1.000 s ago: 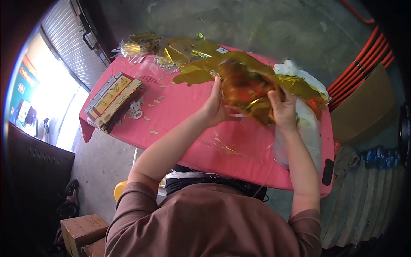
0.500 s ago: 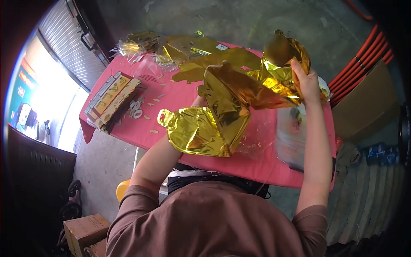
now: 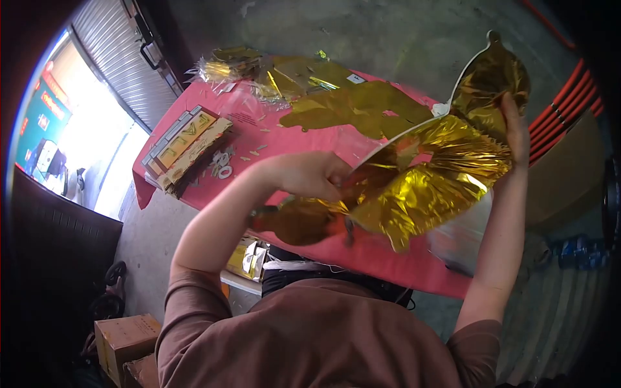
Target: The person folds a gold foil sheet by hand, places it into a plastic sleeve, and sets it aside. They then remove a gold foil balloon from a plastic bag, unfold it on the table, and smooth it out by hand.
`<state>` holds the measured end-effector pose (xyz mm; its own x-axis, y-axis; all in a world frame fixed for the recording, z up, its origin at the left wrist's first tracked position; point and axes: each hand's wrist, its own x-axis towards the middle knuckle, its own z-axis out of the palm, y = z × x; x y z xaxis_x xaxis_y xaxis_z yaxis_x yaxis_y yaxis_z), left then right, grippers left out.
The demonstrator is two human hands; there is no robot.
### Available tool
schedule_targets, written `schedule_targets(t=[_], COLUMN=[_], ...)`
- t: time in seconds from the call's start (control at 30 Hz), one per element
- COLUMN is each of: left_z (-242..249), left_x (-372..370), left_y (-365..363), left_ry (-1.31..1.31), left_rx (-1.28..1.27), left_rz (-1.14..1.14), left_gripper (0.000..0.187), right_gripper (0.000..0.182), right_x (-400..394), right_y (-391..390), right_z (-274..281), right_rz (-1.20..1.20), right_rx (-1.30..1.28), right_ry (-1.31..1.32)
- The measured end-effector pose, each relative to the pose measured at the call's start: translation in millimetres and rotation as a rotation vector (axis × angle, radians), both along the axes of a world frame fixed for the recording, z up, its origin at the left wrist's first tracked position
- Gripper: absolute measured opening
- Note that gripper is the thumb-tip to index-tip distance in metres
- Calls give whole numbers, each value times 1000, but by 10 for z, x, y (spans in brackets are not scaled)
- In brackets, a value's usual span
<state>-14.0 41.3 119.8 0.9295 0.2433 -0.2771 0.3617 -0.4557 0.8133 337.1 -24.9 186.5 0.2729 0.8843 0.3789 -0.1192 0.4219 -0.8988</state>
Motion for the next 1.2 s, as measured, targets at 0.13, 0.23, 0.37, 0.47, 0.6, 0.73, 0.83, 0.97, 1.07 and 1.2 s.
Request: schedule_targets(t=[0.13,0.23,0.37,0.47,0.6,0.73,0.83,0.97,1.07,1.2], left_z=[613,639,1024,995,828,876,913,1053,1138,1281], left_x=[-293,-618,-684,-797,-945,-1048,-1136,-1141,-1190,-1216], left_y=[-62,152,334,566,781,746,808,731,763,919], left_ry=[84,-13,248,443,123,50,87,-10,-61,45], left_rx=[438,579,546,551,305,51,99,174,236,547], left_rz=[135,322,476,638,538,540,479,509,516,560], left_gripper=[27,33,29,18,13,12,17,19,19,20], right_gripper=[35,34,31,29,26,25,23,21,18,22], right_x=[172,198,-226,-186,-188,-54,47,537,184,212], right_y=[87,212,194,433,503,576,587,692,542,632], right_z=[102,211,315,173,161,176,291,475,636,806], right_rz=[111,140,65,116,120,123,203,93,-79,-131], right_rx=[194,205,-84,26,57,6,52,-25,23,-98], right_ry=[-175,-61,131,158,63,-31,-80,-352,-526,-934])
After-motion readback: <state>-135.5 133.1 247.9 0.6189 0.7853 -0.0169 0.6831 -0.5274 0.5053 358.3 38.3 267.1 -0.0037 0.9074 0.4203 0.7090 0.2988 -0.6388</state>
